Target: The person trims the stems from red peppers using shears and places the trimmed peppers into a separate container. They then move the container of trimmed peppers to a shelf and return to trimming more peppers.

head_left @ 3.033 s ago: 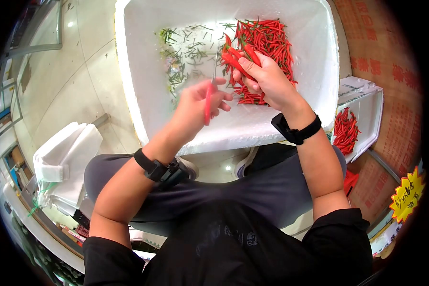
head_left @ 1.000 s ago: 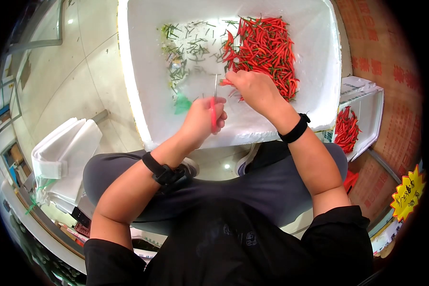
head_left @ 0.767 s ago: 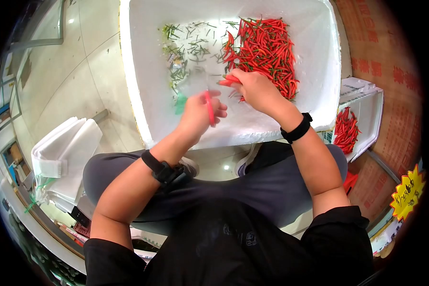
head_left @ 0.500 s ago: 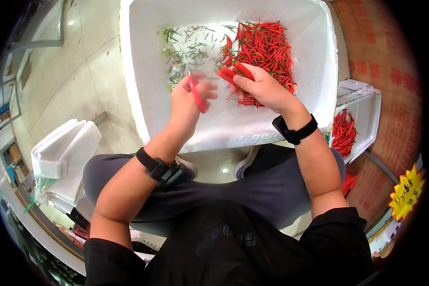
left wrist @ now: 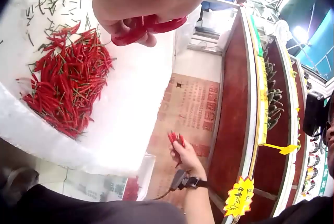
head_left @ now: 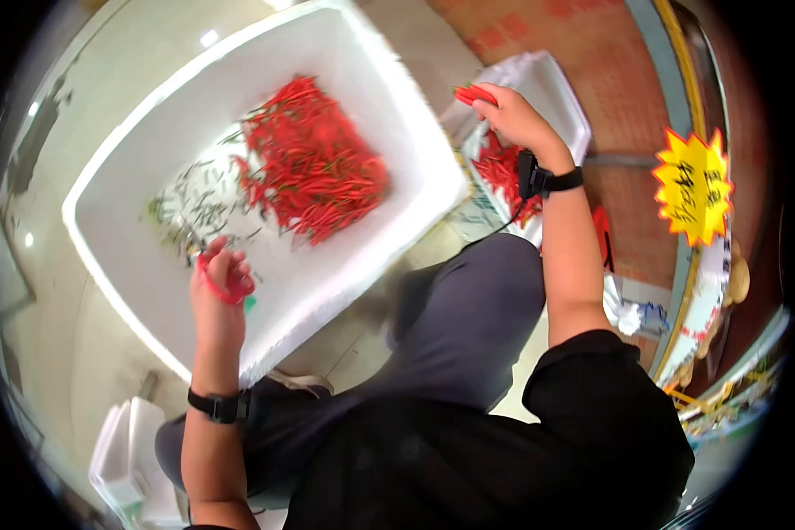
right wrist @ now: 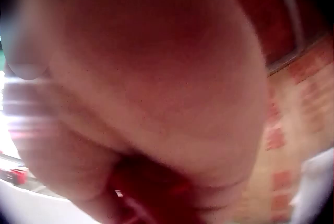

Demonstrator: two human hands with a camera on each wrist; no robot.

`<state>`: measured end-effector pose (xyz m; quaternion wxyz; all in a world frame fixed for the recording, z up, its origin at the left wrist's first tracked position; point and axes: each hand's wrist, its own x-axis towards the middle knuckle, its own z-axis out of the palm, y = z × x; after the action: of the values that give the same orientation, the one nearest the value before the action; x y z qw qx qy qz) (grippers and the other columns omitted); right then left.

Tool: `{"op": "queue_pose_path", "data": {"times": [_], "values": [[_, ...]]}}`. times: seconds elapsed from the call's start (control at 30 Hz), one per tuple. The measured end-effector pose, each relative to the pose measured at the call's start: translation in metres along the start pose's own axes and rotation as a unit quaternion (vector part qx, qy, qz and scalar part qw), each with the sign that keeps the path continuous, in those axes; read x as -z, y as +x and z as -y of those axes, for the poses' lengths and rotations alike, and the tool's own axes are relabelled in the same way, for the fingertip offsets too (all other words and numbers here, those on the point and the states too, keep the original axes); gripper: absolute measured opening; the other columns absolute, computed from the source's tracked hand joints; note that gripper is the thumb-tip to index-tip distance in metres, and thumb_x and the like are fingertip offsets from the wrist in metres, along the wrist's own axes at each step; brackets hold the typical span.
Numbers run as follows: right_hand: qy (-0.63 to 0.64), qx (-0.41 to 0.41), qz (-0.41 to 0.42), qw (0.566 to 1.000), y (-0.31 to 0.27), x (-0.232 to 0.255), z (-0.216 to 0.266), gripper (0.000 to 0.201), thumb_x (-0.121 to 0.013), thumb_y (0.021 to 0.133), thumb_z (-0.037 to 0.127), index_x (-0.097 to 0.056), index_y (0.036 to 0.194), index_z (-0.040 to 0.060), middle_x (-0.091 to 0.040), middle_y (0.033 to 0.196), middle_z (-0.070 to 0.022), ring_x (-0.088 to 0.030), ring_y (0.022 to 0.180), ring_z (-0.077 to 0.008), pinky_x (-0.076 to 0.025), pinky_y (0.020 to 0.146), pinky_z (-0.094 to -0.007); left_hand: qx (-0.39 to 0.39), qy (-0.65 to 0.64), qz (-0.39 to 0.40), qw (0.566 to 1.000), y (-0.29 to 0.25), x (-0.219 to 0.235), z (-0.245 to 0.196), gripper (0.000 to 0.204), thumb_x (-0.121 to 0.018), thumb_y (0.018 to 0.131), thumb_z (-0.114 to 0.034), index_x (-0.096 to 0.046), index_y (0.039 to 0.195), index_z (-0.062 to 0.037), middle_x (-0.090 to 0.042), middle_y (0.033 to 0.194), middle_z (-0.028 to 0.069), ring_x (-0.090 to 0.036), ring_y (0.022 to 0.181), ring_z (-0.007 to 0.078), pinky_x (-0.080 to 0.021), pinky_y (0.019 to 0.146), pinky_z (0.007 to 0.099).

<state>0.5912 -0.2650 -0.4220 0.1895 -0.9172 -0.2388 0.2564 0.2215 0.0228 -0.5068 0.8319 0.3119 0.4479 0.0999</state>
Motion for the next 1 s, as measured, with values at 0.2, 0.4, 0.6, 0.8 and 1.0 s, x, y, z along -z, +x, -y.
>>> {"op": "queue_pose_path", "data": {"times": [0.2,0.4,0.6,0.8,1.0], "values": [[0.147,-0.217,-0.012,0.965,-0.056,0.032,-0.193,0.017,-0.052,0.096,0.021,-0.058,0.106,0.0083,-0.057,0.078,0.0026,-0.049,0.061,-0.0047,-0.036,0.05,-0.0203,0.024,0.026,-0.006,0.999,0.008,0.005,0.006,0.037,-0.058,0.091,-0.014,-0.047,0.124,-0.0026,-0.057,0.09,0.0048,-0.054,0.072,0.01,-0.044,0.059,0.0218],[0.322,-0.304,-0.032,0.896,-0.095,0.031,-0.259,0.018,-0.054,0.096,0.02,-0.057,0.109,0.0089,-0.062,0.088,0.0014,-0.05,0.063,-0.0043,-0.033,0.046,-0.0167,0.025,0.04,-0.013,0.999,0.015,-0.003,0.008,0.033,-0.057,0.093,-0.014,-0.05,0.123,-0.0034,-0.057,0.09,0.0021,-0.053,0.073,0.0076,-0.044,0.06,0.0193],[0.296,-0.342,-0.005,0.892,-0.1,0.054,-0.279,0.02,-0.056,0.094,0.022,-0.059,0.11,0.0085,-0.067,0.09,-0.0019,-0.058,0.064,-0.0053,-0.032,0.042,-0.0166,0.04,0.042,0.011,0.998,0.022,-0.002,0.013,0.03,-0.056,0.094,-0.014,-0.051,0.122,-0.004,-0.058,0.089,0.0017,-0.054,0.073,0.0068,-0.044,0.06,0.0193],[0.228,-0.335,-0.005,0.914,-0.093,0.06,-0.282,0.025,-0.058,0.094,0.024,-0.062,0.114,0.0084,-0.065,0.083,-0.0004,-0.046,0.053,-0.0044,-0.03,0.04,-0.0183,0.052,0.048,-0.003,0.998,0.028,0.002,0.014,0.032,-0.057,0.094,-0.015,-0.051,0.123,-0.0028,-0.058,0.089,0.0015,-0.055,0.073,0.007,-0.044,0.06,0.0195],[0.165,-0.347,-0.022,0.923,-0.094,0.061,-0.282,0.034,-0.064,0.09,0.026,-0.059,0.117,0.0049,-0.056,0.07,0.0015,-0.041,0.049,-0.0048,-0.031,0.041,-0.0215,0.057,0.058,-0.002,0.997,0.026,0.004,0.011,0.036,-0.057,0.094,-0.016,-0.049,0.126,-0.0012,-0.057,0.088,0.0016,-0.055,0.073,0.0077,-0.045,0.061,0.0197]]}}
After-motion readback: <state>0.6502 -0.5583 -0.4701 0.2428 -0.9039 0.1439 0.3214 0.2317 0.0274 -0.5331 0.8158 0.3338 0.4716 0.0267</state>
